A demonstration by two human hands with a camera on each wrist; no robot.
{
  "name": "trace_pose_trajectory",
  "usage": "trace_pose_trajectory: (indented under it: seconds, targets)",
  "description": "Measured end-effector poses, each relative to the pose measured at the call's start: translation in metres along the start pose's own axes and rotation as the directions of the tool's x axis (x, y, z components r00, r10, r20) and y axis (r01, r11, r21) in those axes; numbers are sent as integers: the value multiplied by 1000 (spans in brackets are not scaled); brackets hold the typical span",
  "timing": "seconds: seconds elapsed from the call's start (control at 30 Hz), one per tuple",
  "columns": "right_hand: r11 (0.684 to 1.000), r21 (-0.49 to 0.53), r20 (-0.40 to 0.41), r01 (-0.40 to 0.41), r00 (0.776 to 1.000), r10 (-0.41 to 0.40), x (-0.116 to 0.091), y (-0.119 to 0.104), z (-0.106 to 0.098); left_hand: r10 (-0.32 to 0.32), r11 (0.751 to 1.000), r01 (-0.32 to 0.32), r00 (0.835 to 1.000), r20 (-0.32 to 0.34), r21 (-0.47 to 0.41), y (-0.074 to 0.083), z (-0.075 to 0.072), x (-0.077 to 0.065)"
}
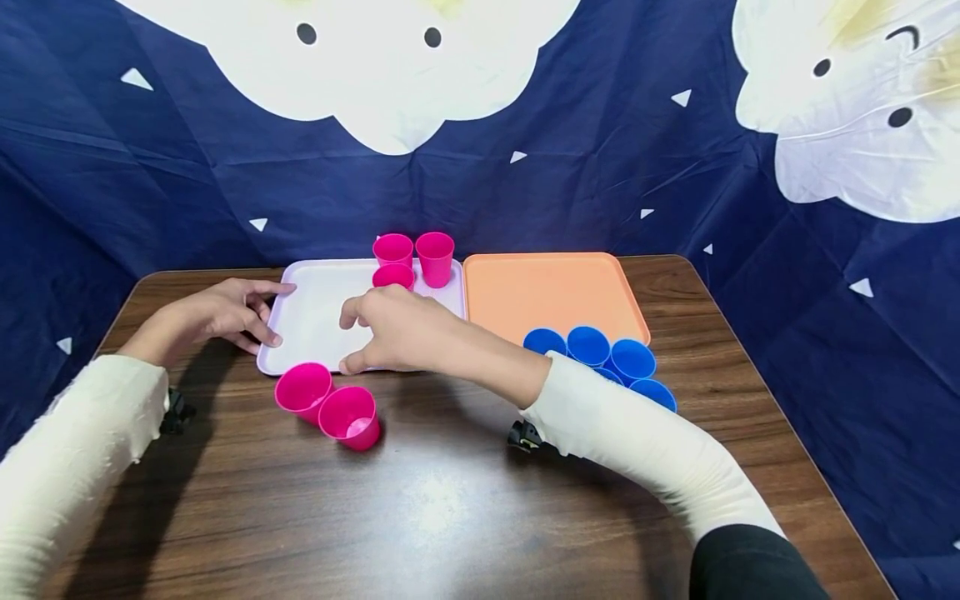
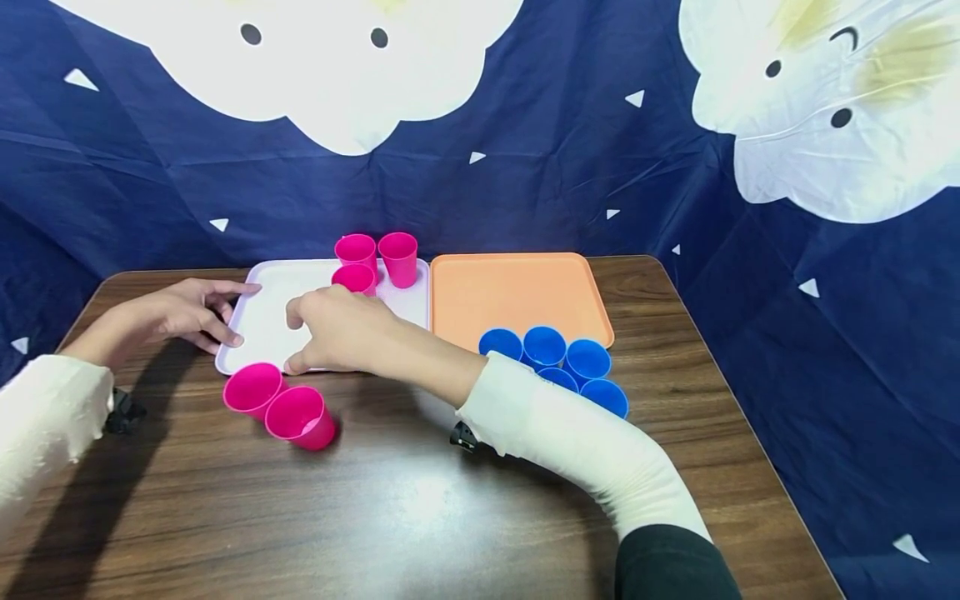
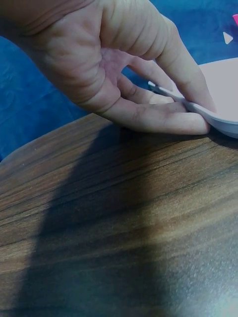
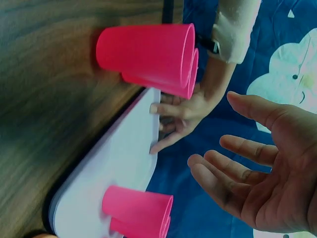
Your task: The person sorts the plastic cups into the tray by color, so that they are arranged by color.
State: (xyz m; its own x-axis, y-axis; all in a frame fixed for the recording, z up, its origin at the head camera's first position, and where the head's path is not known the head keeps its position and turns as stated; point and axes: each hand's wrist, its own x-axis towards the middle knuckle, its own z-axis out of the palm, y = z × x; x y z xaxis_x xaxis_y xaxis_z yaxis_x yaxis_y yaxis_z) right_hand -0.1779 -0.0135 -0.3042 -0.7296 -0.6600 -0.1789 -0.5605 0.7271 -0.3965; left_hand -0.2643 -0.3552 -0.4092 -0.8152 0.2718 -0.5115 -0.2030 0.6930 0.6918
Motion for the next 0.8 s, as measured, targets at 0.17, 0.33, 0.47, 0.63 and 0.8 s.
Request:
trace_pose_trajectory:
  seconds: [0.17, 0.33, 0.47, 0.63, 0.8]
  targets:
    - [999, 2, 33, 36, 999, -36, -6, -8, 7, 1, 1000, -1, 1000, -4, -11, 0, 1, 0]
    - [999, 15, 53, 37, 998, -37, -12, -12, 13, 2, 1000, -2, 1000, -5, -15, 0, 1, 0]
    - [999, 26, 66, 42, 997, -44, -14, -13, 18, -1, 1000, 1, 1000, -1, -18, 0, 1, 1]
    - [999, -5, 93, 47, 995, -47, -14, -15, 26, -3, 1000, 3, 1000, 0, -17, 1, 1, 1]
    - [998, 1, 132, 60, 989, -60, -13, -16, 32, -4, 1000, 4, 1000, -3, -14, 0, 1, 1]
